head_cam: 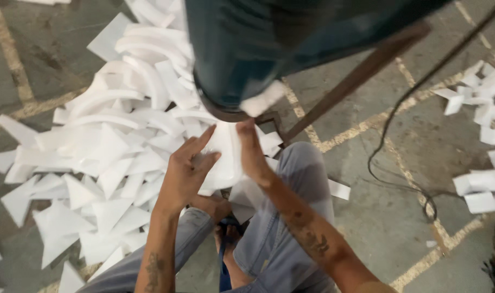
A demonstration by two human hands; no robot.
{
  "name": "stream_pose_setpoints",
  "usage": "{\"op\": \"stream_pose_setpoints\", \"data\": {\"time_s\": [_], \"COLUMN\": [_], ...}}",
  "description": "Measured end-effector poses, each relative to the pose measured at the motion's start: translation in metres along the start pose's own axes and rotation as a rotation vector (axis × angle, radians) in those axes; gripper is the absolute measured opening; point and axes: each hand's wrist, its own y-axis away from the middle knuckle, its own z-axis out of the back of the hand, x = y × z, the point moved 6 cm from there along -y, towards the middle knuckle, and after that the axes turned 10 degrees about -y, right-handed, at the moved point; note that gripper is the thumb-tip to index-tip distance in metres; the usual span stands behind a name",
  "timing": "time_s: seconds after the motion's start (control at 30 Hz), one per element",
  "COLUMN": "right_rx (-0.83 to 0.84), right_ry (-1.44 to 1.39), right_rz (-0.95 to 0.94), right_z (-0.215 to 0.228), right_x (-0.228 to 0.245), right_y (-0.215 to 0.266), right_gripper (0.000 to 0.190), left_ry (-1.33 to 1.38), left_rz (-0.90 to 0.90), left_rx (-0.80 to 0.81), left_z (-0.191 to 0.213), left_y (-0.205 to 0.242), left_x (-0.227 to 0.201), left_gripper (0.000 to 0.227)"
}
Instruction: The person sits on the floor and repeatedly picks up white foam pieces, pressing them against a stationary machine to shape or smooth the edges. The person handles the foam pieces one at a time, rotating them to work different sides before placing them back on the floor.
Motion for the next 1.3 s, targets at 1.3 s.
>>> {"op": "stream_pose_setpoints", "data": {"time_s": [1.3], "right_rx": [-0.763], "right_ry": [-0.131], "right_rz": [-0.188], "right_z": [0.309], "right_x": [0.207], "right_y": [0.145], "right_gripper": [0.021], "left_ry": [0.733], "left_rz": [0.462], "left_rx": [-0.287], "left_z": [-0.006], "left_y": [0.042], "left_x": [0.087], "left_gripper": [0.028]}}
